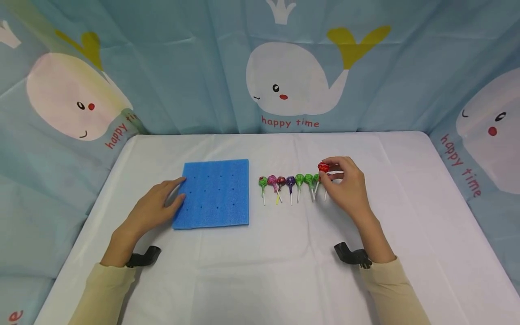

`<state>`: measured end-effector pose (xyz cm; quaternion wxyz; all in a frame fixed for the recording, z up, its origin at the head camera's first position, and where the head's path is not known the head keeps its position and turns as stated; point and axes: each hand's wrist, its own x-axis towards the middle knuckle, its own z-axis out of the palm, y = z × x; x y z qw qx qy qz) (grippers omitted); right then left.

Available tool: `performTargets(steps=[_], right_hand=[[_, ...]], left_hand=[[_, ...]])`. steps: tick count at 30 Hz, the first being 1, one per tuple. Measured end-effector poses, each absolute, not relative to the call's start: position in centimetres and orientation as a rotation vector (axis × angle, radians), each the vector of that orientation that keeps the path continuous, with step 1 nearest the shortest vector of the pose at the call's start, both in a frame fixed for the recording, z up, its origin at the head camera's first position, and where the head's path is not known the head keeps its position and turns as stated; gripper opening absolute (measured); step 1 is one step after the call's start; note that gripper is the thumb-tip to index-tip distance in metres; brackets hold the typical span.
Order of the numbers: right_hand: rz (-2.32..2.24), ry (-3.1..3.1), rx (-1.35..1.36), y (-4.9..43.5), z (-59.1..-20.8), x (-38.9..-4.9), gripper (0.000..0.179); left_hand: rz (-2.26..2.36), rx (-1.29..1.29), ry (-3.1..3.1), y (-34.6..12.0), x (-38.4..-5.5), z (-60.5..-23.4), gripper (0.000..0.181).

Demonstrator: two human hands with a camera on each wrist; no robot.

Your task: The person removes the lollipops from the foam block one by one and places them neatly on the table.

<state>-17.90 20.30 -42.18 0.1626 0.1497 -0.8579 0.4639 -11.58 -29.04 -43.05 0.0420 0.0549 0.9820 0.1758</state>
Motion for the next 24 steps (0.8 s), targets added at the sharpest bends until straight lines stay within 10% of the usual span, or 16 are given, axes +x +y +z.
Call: performTargets(steps=[24], right_hand=[[1.18,-2.643,0.416,22.8,-43.6,-19.1,0.027]], left_hand=[[0.525,0.176,3.002,-29.4,-11.8,-43.2,0.06]])
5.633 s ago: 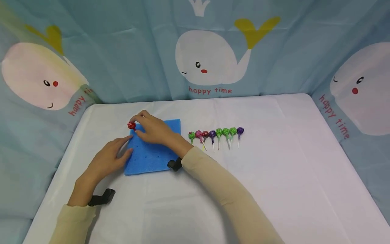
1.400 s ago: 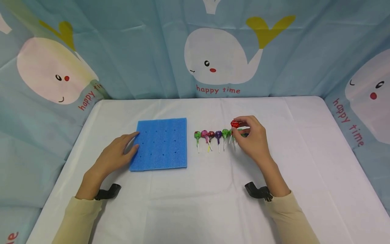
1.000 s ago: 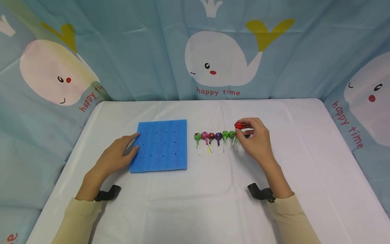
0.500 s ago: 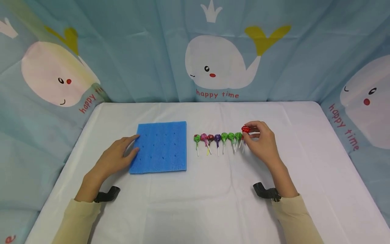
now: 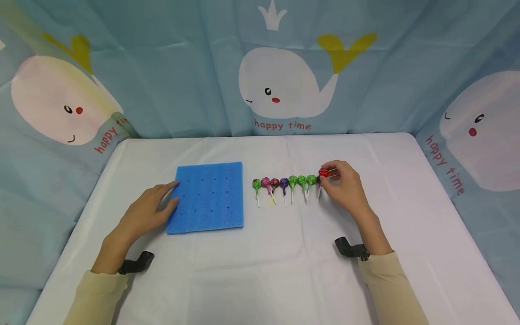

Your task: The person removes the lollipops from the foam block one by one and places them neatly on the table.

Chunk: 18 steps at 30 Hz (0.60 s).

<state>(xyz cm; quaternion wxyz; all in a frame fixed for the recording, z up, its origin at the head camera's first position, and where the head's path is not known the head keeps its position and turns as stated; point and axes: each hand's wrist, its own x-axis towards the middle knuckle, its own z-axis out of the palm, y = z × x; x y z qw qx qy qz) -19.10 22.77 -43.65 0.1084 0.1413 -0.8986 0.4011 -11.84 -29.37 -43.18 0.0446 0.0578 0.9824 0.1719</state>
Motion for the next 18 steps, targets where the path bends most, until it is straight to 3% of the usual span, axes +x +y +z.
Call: performTargets(steps=[18], right_hand=[[1.072,-2.845,0.241,24.2,-43.4,-19.2,0.031]], left_hand=[[0.532,0.19,2.992,-29.4,-12.1,-43.1,0.06]])
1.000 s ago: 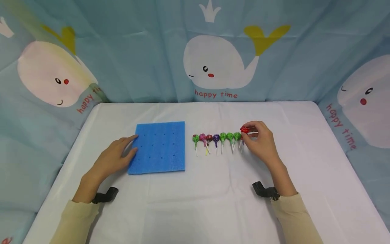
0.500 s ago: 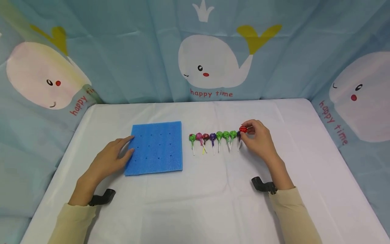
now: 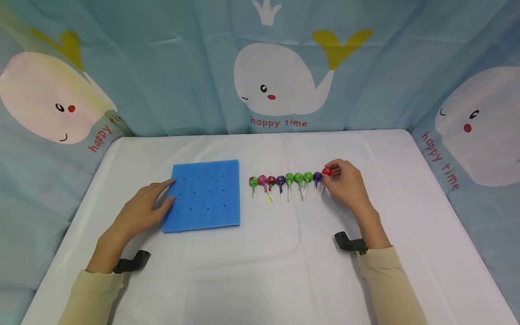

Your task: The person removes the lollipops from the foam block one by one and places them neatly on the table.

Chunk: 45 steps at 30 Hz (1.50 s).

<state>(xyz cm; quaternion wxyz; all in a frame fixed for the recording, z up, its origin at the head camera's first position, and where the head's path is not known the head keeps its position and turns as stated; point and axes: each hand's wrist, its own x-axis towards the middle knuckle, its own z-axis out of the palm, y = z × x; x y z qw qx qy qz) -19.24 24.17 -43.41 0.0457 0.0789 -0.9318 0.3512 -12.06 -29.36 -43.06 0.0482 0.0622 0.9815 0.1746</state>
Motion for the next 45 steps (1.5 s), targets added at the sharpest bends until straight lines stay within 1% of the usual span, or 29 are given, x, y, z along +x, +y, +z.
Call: performTargets(steps=[5,17,27,45], right_hand=[[1.059,-2.879,0.208,24.41,-43.48,-19.43,0.031],[1.096,-2.927,0.238,24.68,-43.78,-19.5,0.031],[1.042,-2.932,0.26,24.61,-44.04,-19.5,0.03],[1.057,-2.945,0.302,24.68,-43.87,-19.4,0.036]], left_hand=[[0.538,0.186,3.001,-29.61,-11.99,-43.15,0.06],[0.539,0.174,3.002,-29.37,-11.83,-43.04,0.06],[0.53,0.164,2.997,-29.26,-11.94,-43.0,0.06],[0.529,0.174,3.008,-29.33,-11.99,-43.26,0.06]])
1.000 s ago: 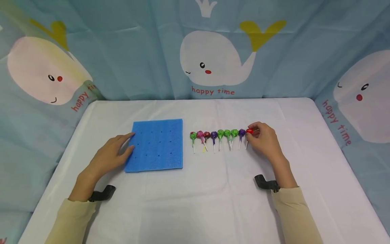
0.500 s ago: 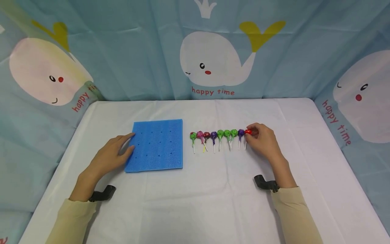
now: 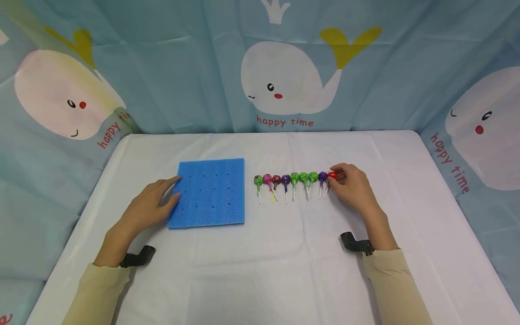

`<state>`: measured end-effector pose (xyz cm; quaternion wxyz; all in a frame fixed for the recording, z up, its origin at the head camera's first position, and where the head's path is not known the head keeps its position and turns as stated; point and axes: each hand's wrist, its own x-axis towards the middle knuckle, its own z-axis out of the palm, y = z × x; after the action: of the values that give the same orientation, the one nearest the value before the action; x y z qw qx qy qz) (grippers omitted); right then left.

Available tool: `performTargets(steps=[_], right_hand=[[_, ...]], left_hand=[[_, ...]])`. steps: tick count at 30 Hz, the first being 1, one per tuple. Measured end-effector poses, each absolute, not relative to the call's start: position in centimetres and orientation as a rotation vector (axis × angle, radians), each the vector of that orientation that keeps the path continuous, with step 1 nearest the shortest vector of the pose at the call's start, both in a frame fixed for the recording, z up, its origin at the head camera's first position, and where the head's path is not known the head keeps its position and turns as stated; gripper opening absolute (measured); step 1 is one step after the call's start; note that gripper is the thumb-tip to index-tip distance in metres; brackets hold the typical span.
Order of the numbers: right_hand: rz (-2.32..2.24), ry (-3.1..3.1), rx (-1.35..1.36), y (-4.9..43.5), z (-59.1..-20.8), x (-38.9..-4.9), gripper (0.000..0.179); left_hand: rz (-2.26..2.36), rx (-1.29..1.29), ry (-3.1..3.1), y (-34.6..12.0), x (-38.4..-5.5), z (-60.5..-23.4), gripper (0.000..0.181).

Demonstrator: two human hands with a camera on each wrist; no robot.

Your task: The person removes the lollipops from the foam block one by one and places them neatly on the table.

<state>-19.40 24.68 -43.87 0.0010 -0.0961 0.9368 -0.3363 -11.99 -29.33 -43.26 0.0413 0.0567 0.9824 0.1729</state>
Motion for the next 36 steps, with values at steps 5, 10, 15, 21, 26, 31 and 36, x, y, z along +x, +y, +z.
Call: performTargets(steps=[5,10,15,21,26,31,36], right_hand=[[-1.038,2.932,-0.295,24.8,-43.9,-19.1,0.038],[-1.07,2.96,-0.32,24.9,-43.8,-18.9,0.036],[-1.115,2.994,-0.363,25.0,-44.0,-18.9,0.033],[-1.151,3.007,-0.395,25.0,-44.1,-18.8,0.032],[-1.163,3.04,-0.394,25.3,-43.6,-18.7,0.032],[-1.19,3.069,-0.41,25.3,-43.1,-18.7,0.031],[-1.246,3.077,-0.403,25.2,-42.9,-18.9,0.03]], left_hand=[[0.526,0.165,3.001,-29.2,-11.8,-43.2,0.059],[0.528,0.168,3.001,-29.2,-11.5,-43.1,0.059],[0.521,0.174,3.0,-29.2,-11.5,-43.0,0.059],[0.515,0.172,3.005,-29.2,-11.5,-43.1,0.06],[0.516,0.184,3.001,-28.9,-12.2,-43.1,0.061],[0.518,0.189,2.984,-28.8,-12.4,-42.9,0.064],[0.515,0.18,2.974,-29.2,-12.0,-42.7,0.06]])
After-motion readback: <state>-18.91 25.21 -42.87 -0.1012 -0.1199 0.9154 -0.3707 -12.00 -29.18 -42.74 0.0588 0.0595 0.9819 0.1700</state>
